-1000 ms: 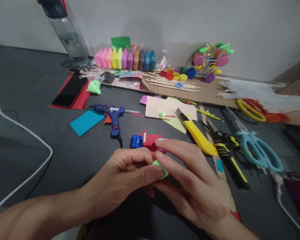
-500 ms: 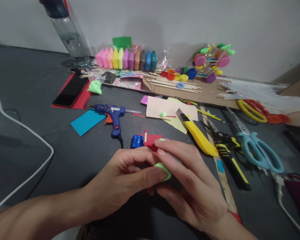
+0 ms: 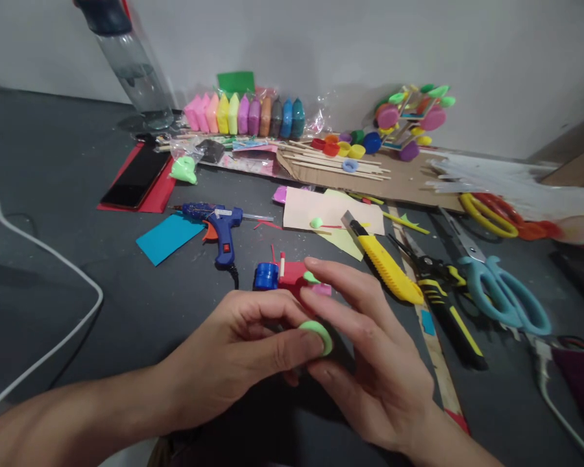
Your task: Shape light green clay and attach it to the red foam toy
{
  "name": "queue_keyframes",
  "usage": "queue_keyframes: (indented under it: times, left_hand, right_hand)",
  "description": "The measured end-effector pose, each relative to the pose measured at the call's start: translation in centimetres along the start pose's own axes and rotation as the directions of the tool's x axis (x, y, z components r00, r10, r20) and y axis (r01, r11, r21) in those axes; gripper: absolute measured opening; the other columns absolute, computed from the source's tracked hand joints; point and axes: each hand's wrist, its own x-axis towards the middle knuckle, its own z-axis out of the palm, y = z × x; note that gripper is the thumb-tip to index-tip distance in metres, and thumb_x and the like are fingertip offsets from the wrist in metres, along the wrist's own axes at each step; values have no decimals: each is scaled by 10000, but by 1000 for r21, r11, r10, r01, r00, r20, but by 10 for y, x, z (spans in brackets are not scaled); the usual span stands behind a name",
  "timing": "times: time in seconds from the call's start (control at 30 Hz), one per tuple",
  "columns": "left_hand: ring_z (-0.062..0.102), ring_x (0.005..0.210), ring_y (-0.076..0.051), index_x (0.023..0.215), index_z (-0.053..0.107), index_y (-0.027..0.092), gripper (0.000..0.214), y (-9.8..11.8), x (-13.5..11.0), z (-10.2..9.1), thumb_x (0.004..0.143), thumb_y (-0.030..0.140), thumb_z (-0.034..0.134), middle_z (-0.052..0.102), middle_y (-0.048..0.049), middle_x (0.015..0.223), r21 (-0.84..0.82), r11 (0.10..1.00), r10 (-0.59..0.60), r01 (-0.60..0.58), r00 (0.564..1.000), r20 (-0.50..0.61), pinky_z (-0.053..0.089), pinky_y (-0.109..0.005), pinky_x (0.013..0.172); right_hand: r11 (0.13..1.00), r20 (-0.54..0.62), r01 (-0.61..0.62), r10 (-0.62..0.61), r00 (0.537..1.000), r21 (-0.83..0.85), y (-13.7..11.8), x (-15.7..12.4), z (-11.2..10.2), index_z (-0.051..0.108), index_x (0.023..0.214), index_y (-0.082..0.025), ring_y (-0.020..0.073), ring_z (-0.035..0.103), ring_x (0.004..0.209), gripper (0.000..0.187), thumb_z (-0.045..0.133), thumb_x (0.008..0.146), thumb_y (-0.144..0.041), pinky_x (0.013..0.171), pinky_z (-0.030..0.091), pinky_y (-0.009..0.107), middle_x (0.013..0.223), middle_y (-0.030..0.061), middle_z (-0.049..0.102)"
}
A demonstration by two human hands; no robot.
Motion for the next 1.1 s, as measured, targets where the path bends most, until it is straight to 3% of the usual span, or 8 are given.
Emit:
queue_keyframes:
  times: [0.1,0.33,0.73,1.1]
  left_hand:
    - [553,726,-70,905,732,183,129,1,-1,-2,915,312,727,642,33,840,-27,999,-41,42,999,35,483,-179,680]
    - [541,694,-72,870,709,165,131,-2,3,0,909,288,730,585,39,772,-163,985,-45,55,997,70,524,-186,651]
    - [560,681,-59,835,727,171,106,-3,0,-2,900,253,743,628,41,785,-134,990,-41,48,998,56,509,-169,646]
    - [529,615,-52,802,696,162,104,3,1,0,853,210,772,611,53,705,-154,981,-113,119,992,50,455,-162,599]
  right_hand:
    - [997,3,-1,1,1000,82,1,3,-3,630,1244,-165,270,558,1310,282,623,995,-296,1063,518,457,1409,143,575]
    - [998,-39,11,-9,999,54,2,3,-4,631,1229,-185,258,621,1234,284,677,970,-292,990,563,437,1324,134,640]
    - [999,-3,33,-33,999,38,3,8,-6,637,1156,-194,252,622,1227,214,641,998,-338,989,556,457,1298,129,652]
    - [987,-14,0,2,1000,162,1,9,-4,628,1103,-205,254,651,1179,227,686,966,-376,968,556,470,1261,128,671]
